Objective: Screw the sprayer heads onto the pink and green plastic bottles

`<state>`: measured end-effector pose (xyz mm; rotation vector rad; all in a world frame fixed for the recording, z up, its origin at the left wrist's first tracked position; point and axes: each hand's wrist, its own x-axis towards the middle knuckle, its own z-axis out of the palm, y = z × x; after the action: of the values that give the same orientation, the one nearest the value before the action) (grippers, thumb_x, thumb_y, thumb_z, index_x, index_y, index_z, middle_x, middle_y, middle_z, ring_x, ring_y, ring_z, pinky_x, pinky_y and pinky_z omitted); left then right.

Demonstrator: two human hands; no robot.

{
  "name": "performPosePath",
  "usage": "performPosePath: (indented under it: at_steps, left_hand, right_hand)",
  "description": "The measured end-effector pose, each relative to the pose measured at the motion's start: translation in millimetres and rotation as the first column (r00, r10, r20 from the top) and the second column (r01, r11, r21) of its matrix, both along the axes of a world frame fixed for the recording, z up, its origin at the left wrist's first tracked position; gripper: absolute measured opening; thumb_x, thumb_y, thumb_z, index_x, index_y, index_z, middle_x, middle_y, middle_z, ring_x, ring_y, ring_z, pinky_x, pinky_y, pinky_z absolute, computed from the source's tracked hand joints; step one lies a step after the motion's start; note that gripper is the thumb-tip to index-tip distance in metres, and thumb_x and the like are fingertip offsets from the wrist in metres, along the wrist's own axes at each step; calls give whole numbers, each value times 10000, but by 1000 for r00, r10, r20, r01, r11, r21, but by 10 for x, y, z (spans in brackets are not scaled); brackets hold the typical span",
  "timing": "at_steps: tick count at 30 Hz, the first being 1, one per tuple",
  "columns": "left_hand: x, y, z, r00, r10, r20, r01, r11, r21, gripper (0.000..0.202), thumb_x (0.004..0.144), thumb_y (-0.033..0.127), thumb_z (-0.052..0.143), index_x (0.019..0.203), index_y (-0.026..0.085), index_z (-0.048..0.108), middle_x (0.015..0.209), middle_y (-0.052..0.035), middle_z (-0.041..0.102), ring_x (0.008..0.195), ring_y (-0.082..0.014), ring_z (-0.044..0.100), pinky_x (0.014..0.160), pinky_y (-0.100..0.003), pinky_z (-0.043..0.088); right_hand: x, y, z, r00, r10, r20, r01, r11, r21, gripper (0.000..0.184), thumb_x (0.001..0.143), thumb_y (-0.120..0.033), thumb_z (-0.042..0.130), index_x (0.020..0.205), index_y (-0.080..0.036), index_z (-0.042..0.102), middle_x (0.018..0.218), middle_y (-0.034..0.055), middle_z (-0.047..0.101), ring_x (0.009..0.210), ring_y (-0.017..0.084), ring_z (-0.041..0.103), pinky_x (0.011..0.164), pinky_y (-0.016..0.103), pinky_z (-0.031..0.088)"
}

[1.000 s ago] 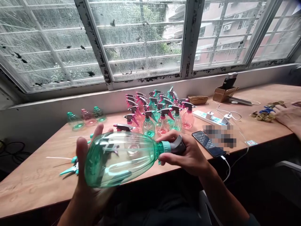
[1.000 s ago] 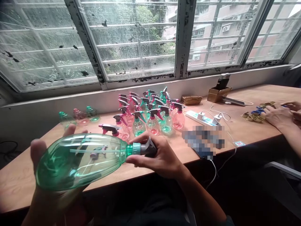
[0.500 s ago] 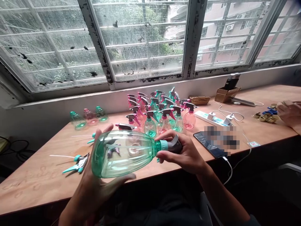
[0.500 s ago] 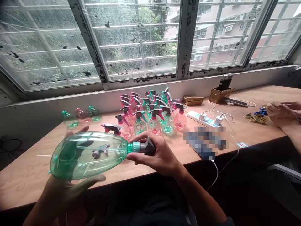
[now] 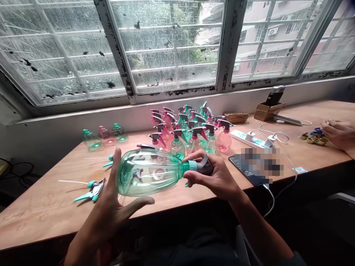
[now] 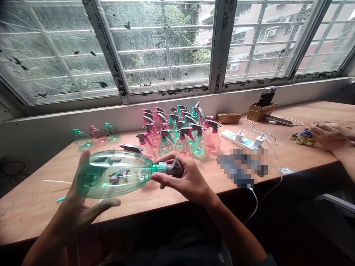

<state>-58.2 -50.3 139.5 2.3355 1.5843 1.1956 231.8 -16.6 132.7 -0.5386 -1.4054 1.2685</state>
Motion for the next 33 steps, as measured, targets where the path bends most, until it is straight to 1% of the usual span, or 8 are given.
performPosePath:
  at_steps: [4,8,12,15,18,25,29,33]
  left_hand:
    - [25,-21,62,999,-41,-1,41,999,10,942,841,555,739,1623,342,260,1604,-120,457,1493,-428,390,1200,-623,329]
    - [18,-35,29,998,-32,58,31,999,31,898,901,439,702,1632,383,183,1648,-87,394,1517,-382,367,1204,-613,325]
    - [50,-35,27,989,-96,114,103,993,-54,1050,868,460,735,1641,395,28,1638,-122,392,1443,-393,479,1174,-640,360]
    - [127,-22,120,981,-127,143,144,983,-113,941,890,519,689,1641,370,143,1669,-114,334,1469,-406,435,1185,-621,369]
    - [164,1,172,992,-100,77,106,992,-68,895,885,486,715,1624,369,225,1681,-80,321,1535,-399,315,1228,-615,301]
    - [97,23,38,995,-87,48,83,993,84,1118,878,378,764,1624,432,-66,1681,-109,321,1487,-375,421,1168,-622,393]
    - [171,3,134,990,-118,77,116,993,30,1083,827,521,784,1645,375,91,1687,-102,315,1540,-395,310,1162,-565,439]
    - [185,-5,142,973,-186,136,177,981,76,957,894,381,746,1620,459,127,1716,-57,242,1554,-348,297,1172,-541,431]
  right_hand:
    - [17,18,16,998,47,-39,-49,998,-41,304,798,-258,893,1014,-156,706,714,-9,737,593,161,742,590,281,655]
    - [17,58,24,986,133,-101,-145,982,-123,285,831,-295,866,989,-153,676,706,9,770,555,161,734,558,285,652]
    - [-29,72,-23,991,83,-108,-90,994,-65,289,816,-256,880,1012,-158,691,701,-16,742,581,151,735,572,266,652]
    - [-61,58,-56,999,16,-50,-15,1000,20,337,772,-235,912,1034,-172,709,729,-27,715,616,152,734,587,264,651]
    - [-66,58,-68,1000,-25,-10,25,997,77,342,781,-249,908,1052,-185,708,755,-23,706,628,154,729,587,269,644]
    - [-76,83,-100,999,-42,13,40,995,95,346,824,-334,875,1067,-178,685,734,-26,684,618,171,732,590,299,639]
    - [-72,58,-93,993,-104,47,96,984,149,398,765,-341,921,1060,-184,703,715,-28,673,637,177,728,583,293,644]
    - [-60,63,-67,1000,12,-21,-10,998,62,363,774,-328,916,1020,-172,700,660,-32,694,569,178,737,541,287,641]
